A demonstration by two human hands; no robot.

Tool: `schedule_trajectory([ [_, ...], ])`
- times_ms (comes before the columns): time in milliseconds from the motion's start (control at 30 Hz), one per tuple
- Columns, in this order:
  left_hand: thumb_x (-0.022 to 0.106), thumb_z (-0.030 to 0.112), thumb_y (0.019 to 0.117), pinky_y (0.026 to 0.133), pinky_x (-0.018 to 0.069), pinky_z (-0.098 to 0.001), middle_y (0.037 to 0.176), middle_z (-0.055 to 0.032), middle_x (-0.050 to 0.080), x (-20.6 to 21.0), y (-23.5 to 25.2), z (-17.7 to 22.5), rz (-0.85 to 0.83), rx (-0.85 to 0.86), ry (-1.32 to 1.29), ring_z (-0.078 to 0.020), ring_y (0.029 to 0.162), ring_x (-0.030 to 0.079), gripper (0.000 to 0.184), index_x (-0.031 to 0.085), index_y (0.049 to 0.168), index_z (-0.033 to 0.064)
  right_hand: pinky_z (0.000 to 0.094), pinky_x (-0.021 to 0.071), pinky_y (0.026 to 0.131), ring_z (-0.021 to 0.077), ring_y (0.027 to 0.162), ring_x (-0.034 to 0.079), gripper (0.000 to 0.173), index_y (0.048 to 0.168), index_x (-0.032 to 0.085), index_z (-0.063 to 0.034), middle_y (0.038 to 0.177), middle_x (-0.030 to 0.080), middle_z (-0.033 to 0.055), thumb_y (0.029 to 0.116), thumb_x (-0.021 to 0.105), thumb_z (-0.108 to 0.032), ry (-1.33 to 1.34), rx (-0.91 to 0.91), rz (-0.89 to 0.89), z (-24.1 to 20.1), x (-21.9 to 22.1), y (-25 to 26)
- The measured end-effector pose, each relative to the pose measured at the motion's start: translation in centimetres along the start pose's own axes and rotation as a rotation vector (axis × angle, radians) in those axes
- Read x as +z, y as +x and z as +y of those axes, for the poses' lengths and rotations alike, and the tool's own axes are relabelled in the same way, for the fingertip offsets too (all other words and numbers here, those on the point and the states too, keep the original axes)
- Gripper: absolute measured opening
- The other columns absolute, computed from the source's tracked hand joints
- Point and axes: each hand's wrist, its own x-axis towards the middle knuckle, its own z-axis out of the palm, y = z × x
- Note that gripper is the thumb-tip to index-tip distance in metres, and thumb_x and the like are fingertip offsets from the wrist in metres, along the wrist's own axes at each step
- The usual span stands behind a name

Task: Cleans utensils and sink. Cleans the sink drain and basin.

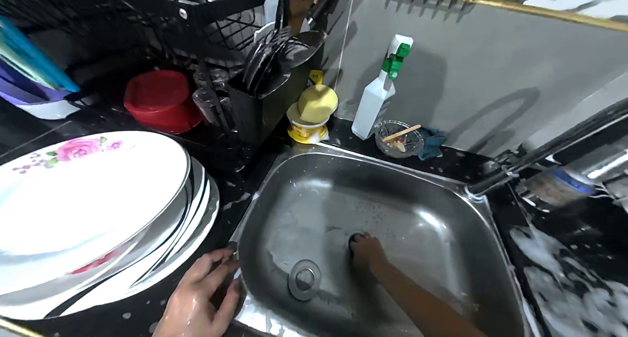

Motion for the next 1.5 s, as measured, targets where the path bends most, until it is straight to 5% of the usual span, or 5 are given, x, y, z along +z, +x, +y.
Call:
schedule_trajectory([
  [500,0.06,0.014,0.0922,0.102,0.0485,-0.0479,0.121,-0.0344,0.062,-0.1,0.2,-1.0,-0.074,0.036,-0.029,-0.0445,0.114,0.061,0.029,0.073,0.106,-0.0085,0.0628,0.0459,0.099,0.041,0.128,0.057,0.038,0.123,0.064,0.0049,0.135,0.06,0.0254,0.1014,0.053,-0.025,0.246,0.159,-0.057,-1.5,-1.6,-0.5],
  [867,0.059,0.014,0.0933,0.104,0.048,-0.0515,0.124,-0.0354,0.061,-0.3,0.2,-0.8,-0.09,0.016,-0.044,-0.0464,0.118,0.06,0.031,0.071,0.108,-0.0102,0.0645,0.0444,0.101,0.0389,0.128,0.058,0.044,0.125,0.066,-0.0021,0.135,0.062,0.0218,0.1021,0.053,-0.038,0.312,0.192,-0.065,-1.1,-1.8,0.3],
  [1133,0.061,0.015,0.0878,0.1,0.0511,-0.0502,0.123,-0.0295,0.064,-0.2,0.0,0.0,-0.021,-0.011,-0.028,-0.0422,0.115,0.063,0.03,0.075,0.105,-0.0058,0.0555,0.0447,0.104,0.0376,0.124,0.059,0.03,0.124,0.066,0.0027,0.129,0.063,0.025,0.102,0.051,-0.012,0.493,0.019,0.038,1.7,-1.0,-0.2],
  [1300,0.059,0.017,0.0876,0.098,0.0522,-0.0477,0.121,-0.0272,0.066,0.0,0.1,0.1,0.012,-0.003,-0.01,-0.0395,0.113,0.065,0.031,0.076,0.103,-0.004,0.0536,0.039,0.112,0.0407,0.132,0.051,0.027,0.119,0.07,0.0049,0.134,0.06,0.0251,0.0993,0.055,-0.006,0.294,-0.203,0.078,2.1,0.0,-2.8],
  [1500,0.057,0.022,0.0878,0.097,0.0527,-0.0461,0.12,-0.0242,0.067,0.4,0.0,-0.1,0.036,0.001,0.018,-0.0369,0.112,0.065,0.034,0.077,0.101,-0.0012,0.0533,0.0428,0.109,0.0378,0.128,0.057,0.03,0.126,0.068,-0.0004,0.131,0.063,0.0235,0.1019,0.051,-0.008,0.401,-0.054,0.144,4.2,-0.9,-2.9],
])
